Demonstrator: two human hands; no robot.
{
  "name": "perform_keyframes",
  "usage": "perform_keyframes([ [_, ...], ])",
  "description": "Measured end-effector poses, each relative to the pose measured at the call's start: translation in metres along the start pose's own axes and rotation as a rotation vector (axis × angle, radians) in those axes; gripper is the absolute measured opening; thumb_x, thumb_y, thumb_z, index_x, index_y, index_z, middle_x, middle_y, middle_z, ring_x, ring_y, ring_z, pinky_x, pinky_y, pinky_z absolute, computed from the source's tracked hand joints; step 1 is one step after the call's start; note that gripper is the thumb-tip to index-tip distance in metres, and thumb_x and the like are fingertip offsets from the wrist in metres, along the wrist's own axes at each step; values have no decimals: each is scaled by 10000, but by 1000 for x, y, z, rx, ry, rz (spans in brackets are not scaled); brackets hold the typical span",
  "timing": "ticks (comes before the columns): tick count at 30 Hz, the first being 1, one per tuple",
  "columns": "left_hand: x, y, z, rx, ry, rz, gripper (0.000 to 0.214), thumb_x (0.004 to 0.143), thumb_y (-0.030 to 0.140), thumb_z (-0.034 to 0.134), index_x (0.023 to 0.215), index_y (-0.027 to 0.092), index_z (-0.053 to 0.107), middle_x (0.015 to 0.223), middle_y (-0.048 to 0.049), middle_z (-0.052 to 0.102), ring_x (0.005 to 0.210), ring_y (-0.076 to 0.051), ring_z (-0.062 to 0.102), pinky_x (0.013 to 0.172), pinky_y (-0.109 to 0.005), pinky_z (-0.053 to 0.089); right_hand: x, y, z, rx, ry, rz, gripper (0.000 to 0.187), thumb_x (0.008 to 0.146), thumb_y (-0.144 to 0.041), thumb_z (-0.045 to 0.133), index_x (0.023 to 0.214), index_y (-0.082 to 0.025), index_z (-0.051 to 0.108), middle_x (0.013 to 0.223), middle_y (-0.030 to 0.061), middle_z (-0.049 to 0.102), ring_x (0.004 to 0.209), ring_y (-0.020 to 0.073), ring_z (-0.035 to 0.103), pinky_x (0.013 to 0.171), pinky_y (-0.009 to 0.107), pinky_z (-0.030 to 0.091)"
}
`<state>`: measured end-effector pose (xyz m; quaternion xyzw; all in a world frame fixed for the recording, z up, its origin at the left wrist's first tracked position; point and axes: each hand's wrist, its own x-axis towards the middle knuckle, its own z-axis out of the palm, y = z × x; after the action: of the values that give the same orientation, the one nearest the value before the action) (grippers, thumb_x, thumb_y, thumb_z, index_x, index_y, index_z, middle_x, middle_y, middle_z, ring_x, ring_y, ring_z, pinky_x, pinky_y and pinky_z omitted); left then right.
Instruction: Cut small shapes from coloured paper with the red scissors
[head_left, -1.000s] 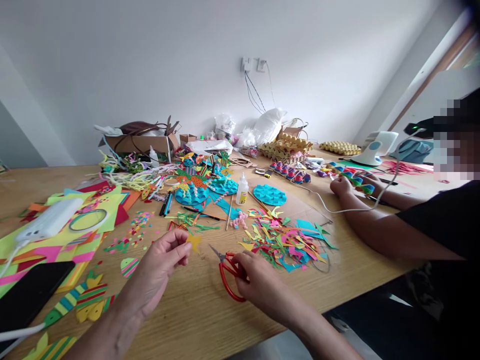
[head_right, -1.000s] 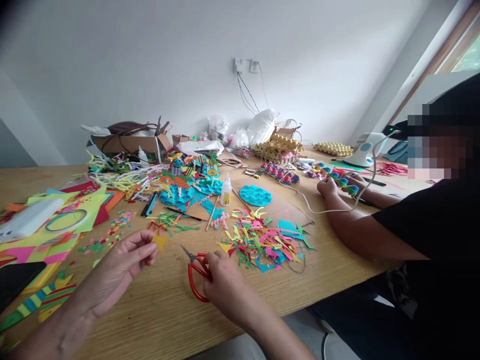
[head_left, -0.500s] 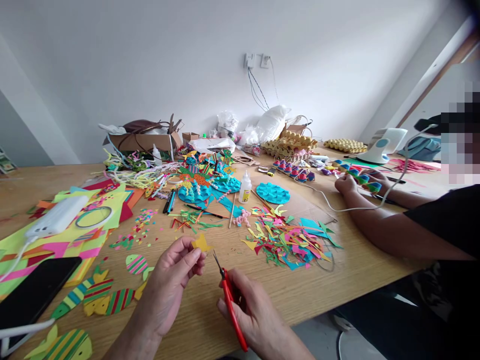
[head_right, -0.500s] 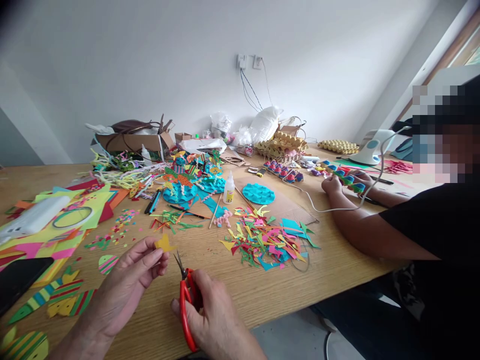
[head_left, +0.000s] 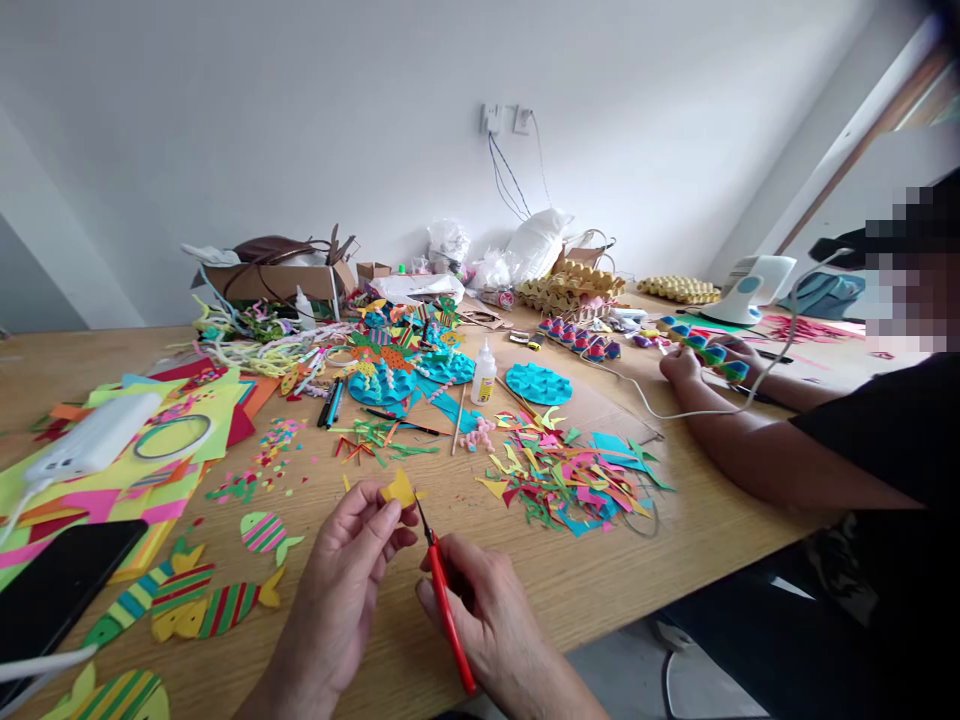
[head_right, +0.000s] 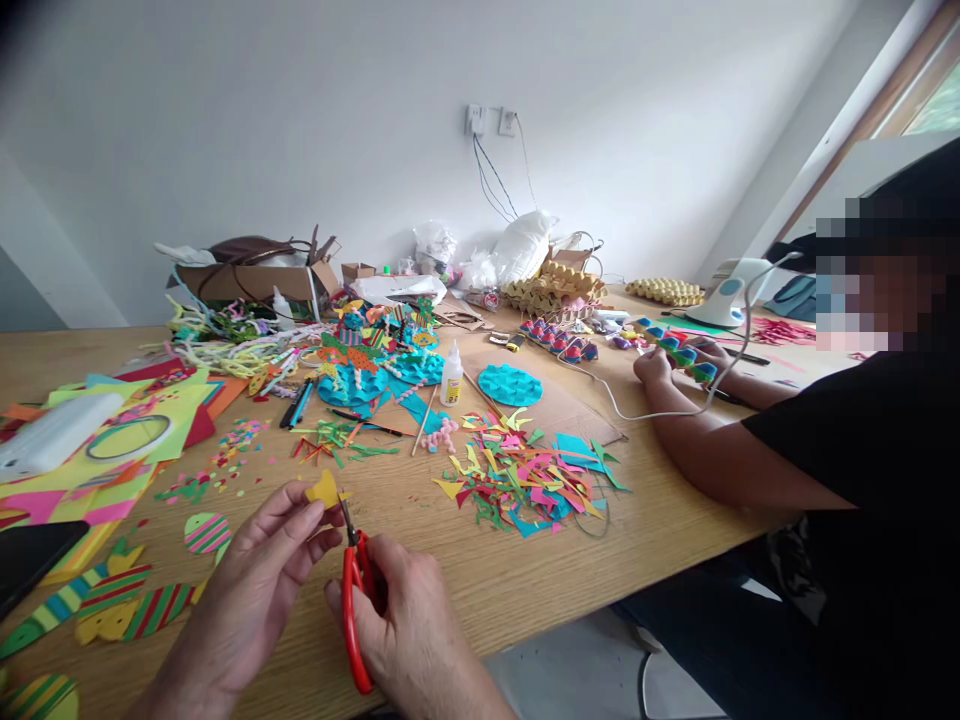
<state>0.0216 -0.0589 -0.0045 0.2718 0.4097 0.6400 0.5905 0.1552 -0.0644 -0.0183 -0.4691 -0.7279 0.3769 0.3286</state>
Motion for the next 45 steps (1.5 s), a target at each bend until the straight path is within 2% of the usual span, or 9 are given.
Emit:
perform_keyframes([
  [8,-1,-4,6,-20,61,1,217,597,276,792,741,194,652,709,30,674,690,-115,604,637,-195,498,2,5,6,20,17,-16,167,738,-291,452,621,-201,375,531,-51,369,488,94,326,467,199,241],
  [20,-1,-6,4,-2,22,-26,211,589,272,795,694,183,634,673,33,667,642,-111,602,614,-203,504,0,7,4,-2,17,-26,168,729,-266,475,608,-195,382,528,-53,366,480,88,320,460,193,234],
  [29,-5,-7,4,38,-51,-83,157,620,260,764,701,190,648,663,25,676,647,-128,626,643,-216,507,-3,8,2,-32,-10,-13,161,775,-233,478,629,-181,433,543,-50,399,489,86,338,467,192,240],
  [35,-4,-8,6,113,-114,-103,145,650,289,736,687,185,642,665,11,668,655,-137,607,644,-230,500,-8,16,5,-15,16,7,295,843,-340,409,588,-191,397,516,-48,375,470,89,330,453,200,238],
  [40,1,-10,7,133,-142,-158,156,642,279,741,656,180,621,652,13,655,651,-134,590,630,-228,492,-10,24,6,-32,25,65,307,830,-392,379,596,-194,397,531,-23,413,482,103,365,475,215,253],
  [45,4,-11,6,184,-217,-203,105,709,257,687,684,181,619,682,10,648,675,-126,569,646,-224,482,-13,29,6,-25,7,105,319,820,-422,363,598,-195,390,538,-13,425,492,109,386,478,214,260],
])
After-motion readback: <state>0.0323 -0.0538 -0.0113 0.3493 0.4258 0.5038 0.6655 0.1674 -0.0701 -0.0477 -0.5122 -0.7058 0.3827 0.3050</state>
